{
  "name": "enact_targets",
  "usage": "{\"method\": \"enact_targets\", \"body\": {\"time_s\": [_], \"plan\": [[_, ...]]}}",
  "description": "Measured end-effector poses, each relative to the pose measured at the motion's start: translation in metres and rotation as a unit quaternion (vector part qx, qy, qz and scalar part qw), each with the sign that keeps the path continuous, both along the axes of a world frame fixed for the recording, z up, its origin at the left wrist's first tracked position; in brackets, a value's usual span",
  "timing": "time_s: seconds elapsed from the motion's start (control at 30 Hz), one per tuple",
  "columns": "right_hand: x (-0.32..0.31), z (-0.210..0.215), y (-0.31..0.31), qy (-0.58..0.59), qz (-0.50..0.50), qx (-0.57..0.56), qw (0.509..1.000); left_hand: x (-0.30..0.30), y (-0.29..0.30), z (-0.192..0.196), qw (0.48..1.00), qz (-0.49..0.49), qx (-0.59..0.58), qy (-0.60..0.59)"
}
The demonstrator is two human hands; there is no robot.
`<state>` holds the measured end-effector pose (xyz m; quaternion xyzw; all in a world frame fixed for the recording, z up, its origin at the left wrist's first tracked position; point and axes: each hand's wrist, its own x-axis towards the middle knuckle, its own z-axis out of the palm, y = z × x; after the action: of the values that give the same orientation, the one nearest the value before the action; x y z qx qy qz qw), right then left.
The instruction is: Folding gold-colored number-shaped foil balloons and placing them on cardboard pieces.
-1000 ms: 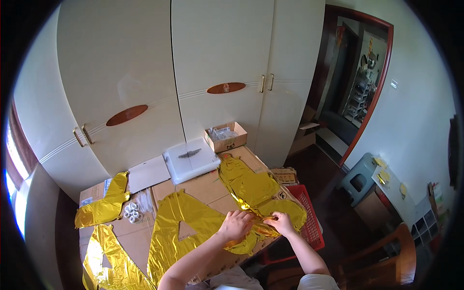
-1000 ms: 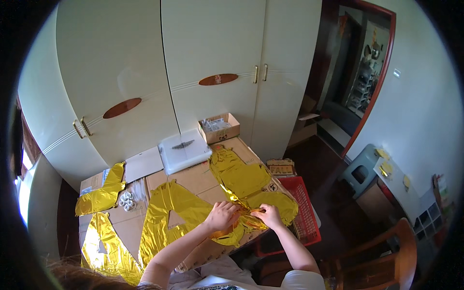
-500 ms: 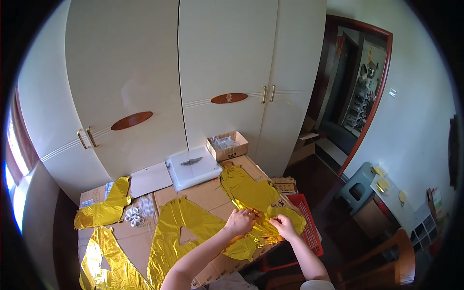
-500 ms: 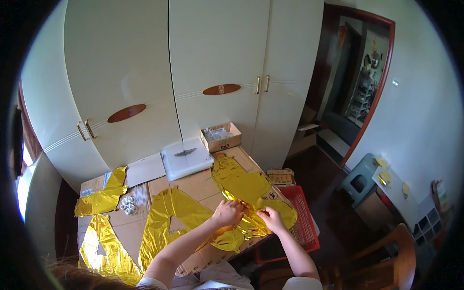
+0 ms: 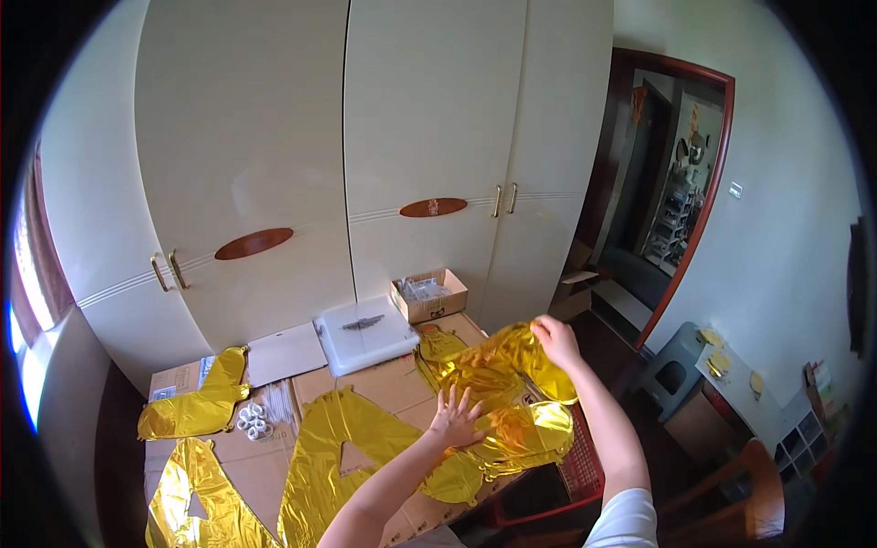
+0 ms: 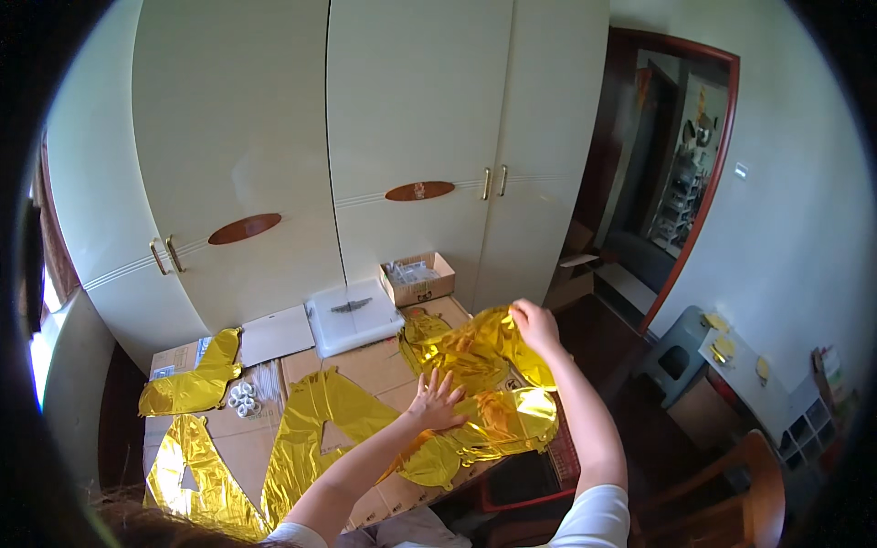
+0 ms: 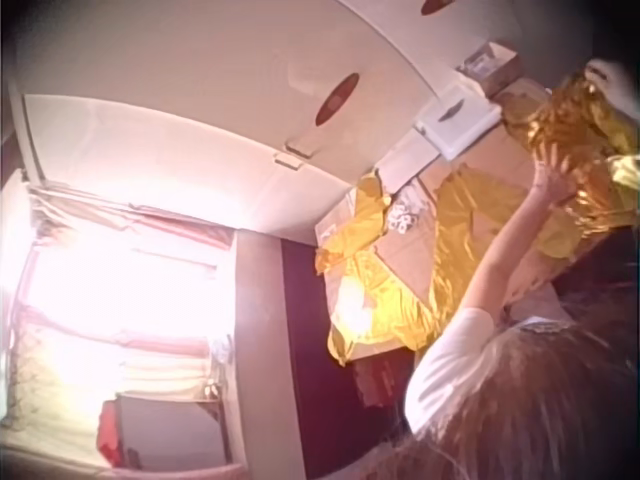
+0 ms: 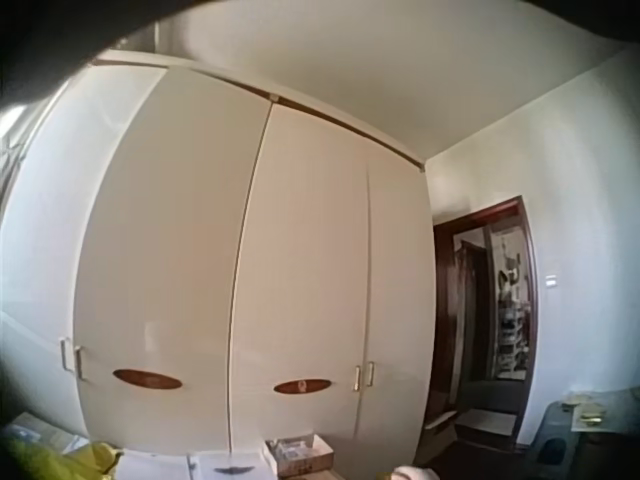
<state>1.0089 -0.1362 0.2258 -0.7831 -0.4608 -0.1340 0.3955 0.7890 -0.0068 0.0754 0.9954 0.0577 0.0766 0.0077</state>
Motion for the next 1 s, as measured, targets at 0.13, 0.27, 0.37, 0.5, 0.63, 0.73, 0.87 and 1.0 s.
{"method": "enact_targets", "body": {"time_s": [0.13,0.27,0.37,0.5,0.63,0.73,0.87,1.0], "plan": [[0.023,0.047,0.028,-0.021,-0.07,-0.01,0.997,0.002,0.005,-0.008,1.0,0.007,-0.02,0.013],[0.014,0.099,0.045,-0.116,-0.106,0.028,0.987,0.0,0.005,-0.002,0.999,0.013,-0.016,0.036],[0.004,0.139,0.049,-0.174,-0.124,0.079,0.974,0.001,0.003,-0.001,0.999,0.014,-0.015,0.042],[-0.008,0.184,0.047,-0.284,-0.104,0.146,0.942,0.004,0.003,-0.004,0.999,0.013,-0.02,0.039],[-0.061,0.195,0.033,-0.346,-0.026,0.116,0.93,0.002,0.002,0.008,0.997,0.036,-0.07,0.023],[-0.126,0.173,0.021,-0.455,0.064,0.07,0.885,-0.004,0.031,0.003,0.917,0.055,-0.38,-0.108],[-0.19,0.116,-0.027,-0.544,0.125,-0.023,0.83,-0.04,0.038,0.09,0.313,0.082,-0.94,-0.111],[-0.243,0.06,-0.041,-0.523,0.219,-0.029,0.823,-0.068,0.074,0.086,0.337,0.012,-0.937,-0.096]]}}
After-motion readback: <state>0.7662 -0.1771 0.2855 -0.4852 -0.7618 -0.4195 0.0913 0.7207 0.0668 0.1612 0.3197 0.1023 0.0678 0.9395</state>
